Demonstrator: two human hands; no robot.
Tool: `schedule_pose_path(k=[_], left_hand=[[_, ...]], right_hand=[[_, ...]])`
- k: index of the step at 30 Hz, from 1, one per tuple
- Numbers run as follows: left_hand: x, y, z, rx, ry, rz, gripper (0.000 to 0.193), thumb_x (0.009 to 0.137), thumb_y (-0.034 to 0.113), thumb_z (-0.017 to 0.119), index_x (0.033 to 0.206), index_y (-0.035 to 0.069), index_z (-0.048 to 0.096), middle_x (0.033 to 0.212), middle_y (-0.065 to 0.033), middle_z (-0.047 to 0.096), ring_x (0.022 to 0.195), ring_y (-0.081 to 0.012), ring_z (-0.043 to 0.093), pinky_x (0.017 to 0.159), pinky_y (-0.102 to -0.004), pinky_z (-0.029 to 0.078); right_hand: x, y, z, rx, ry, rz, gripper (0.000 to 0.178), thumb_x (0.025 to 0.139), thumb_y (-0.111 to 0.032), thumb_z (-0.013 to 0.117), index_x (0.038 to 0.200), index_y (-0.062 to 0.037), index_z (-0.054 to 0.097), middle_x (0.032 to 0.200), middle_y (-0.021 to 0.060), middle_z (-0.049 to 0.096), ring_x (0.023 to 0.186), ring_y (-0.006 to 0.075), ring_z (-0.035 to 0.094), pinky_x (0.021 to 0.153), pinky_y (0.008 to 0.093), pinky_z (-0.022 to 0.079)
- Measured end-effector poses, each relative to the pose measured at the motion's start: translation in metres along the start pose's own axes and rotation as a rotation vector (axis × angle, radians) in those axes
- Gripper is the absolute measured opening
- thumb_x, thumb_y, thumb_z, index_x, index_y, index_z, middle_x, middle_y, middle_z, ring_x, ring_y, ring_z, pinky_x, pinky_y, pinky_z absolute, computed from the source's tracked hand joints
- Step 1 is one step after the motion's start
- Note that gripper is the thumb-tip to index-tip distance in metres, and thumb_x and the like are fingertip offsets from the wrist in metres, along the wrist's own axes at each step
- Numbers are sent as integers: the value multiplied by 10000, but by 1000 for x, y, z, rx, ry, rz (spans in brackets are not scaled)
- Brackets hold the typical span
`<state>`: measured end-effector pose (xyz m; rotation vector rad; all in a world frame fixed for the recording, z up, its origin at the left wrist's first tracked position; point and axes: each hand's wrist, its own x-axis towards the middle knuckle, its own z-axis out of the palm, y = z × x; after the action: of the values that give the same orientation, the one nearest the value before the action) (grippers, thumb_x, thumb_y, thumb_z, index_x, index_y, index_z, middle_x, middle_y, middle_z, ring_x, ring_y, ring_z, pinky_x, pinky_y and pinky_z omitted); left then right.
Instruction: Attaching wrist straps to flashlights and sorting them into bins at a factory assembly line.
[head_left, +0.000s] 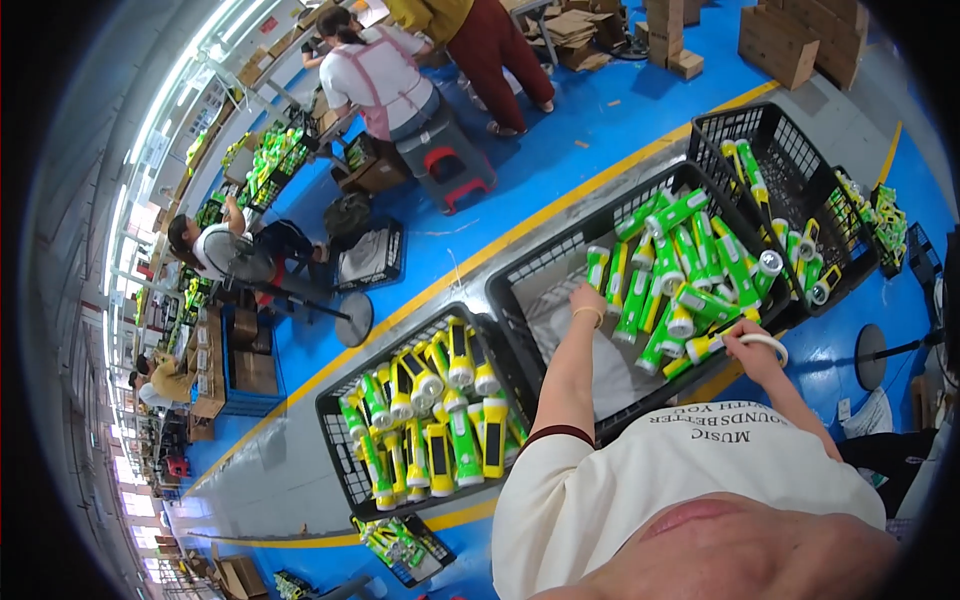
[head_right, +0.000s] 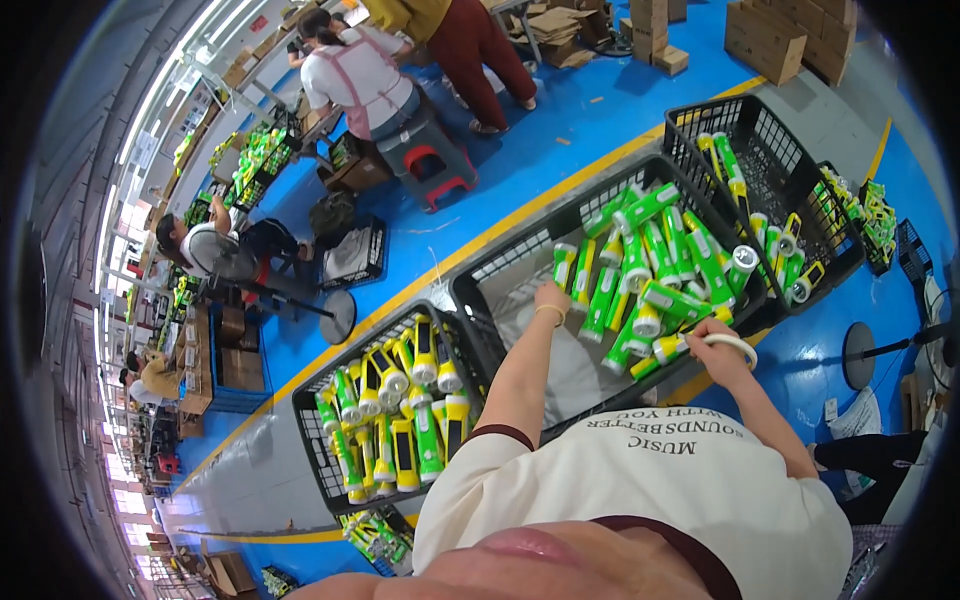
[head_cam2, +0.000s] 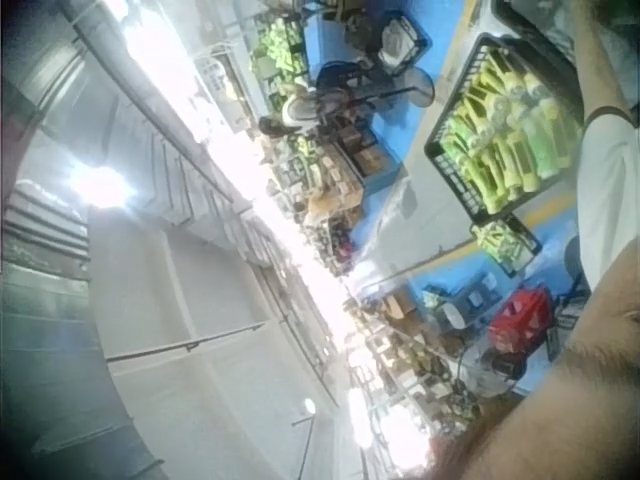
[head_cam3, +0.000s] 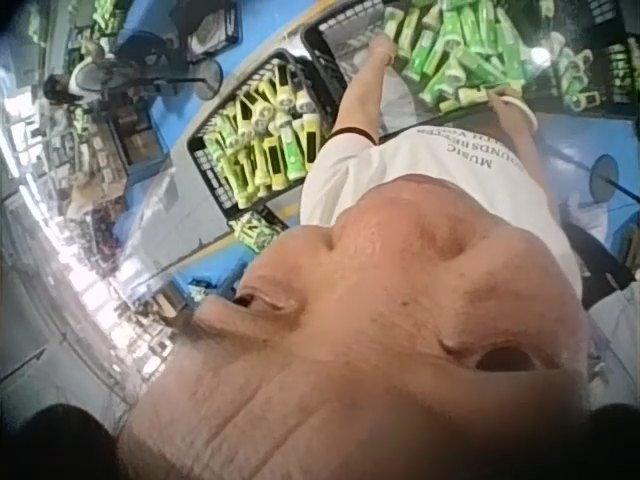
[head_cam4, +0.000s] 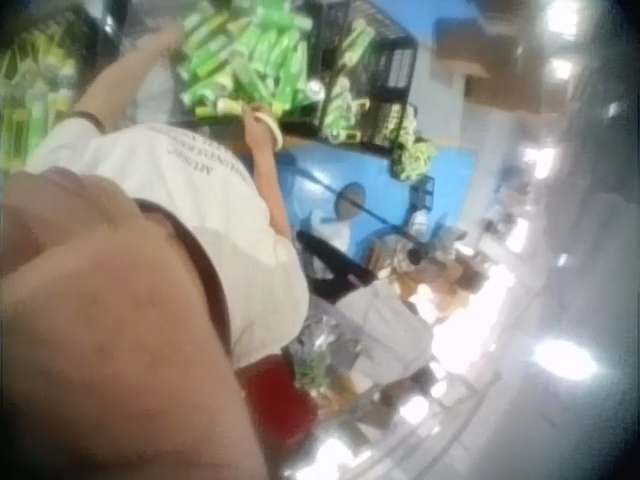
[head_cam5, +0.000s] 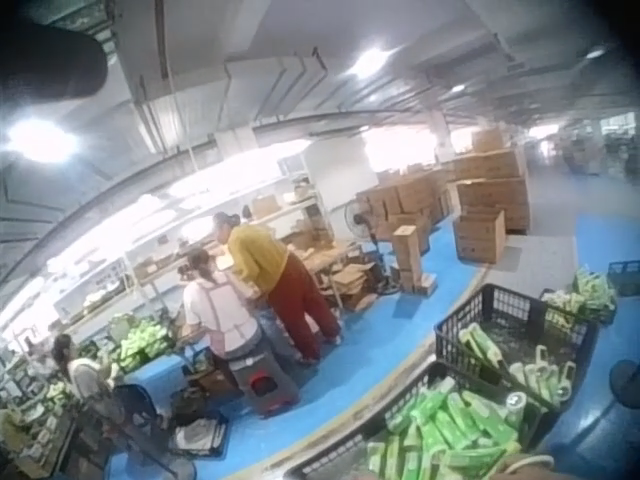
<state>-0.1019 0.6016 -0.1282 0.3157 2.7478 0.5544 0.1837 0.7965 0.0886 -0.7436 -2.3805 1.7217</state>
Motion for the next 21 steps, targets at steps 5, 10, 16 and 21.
schedule_pose_path(k=[5, 10, 16, 21], left_hand=[[-1, 20, -21, -384, -91, -239, 476, 681, 136, 605, 1118, 10, 464, 1152, -222, 488, 1070, -384, 471, 881, -400, 415], [-104, 17, -56, -1452, -80, -43, 519, 697, 127, 641, 1155, 34, 414, 885, -94, 557, 763, -262, 567, 720, -369, 461], [-204, 41, -138, -1917, -338, 170, 494, 744, 111, 644, 1169, 63, 398, 1084, -90, 507, 942, -283, 545, 846, -415, 437], [-237, 54, -221, -1928, -240, 338, 492, 900, 320, 422, 1318, 111, 270, 1129, -150, 496, 962, -276, 547, 771, -370, 476]], right_hand=[[3, 23, -29, 127, -17, 141, 161, 805, -184, 592, 766, -57, 501, 625, 19, 527, 539, 81, 488, 484, 221, 388], [30, 13, -23, 304, -106, 137, 158, 806, -162, 594, 780, -62, 475, 612, 11, 504, 535, 82, 482, 485, 225, 386], [57, -46, 39, 400, -366, 51, 159, 789, -174, 606, 772, -67, 489, 614, 7, 527, 556, 75, 494, 513, 224, 383], [47, -138, 80, 593, -648, -143, 131, 863, -183, 536, 809, -73, 491, 740, 19, 526, 691, 86, 509, 583, 198, 370]])
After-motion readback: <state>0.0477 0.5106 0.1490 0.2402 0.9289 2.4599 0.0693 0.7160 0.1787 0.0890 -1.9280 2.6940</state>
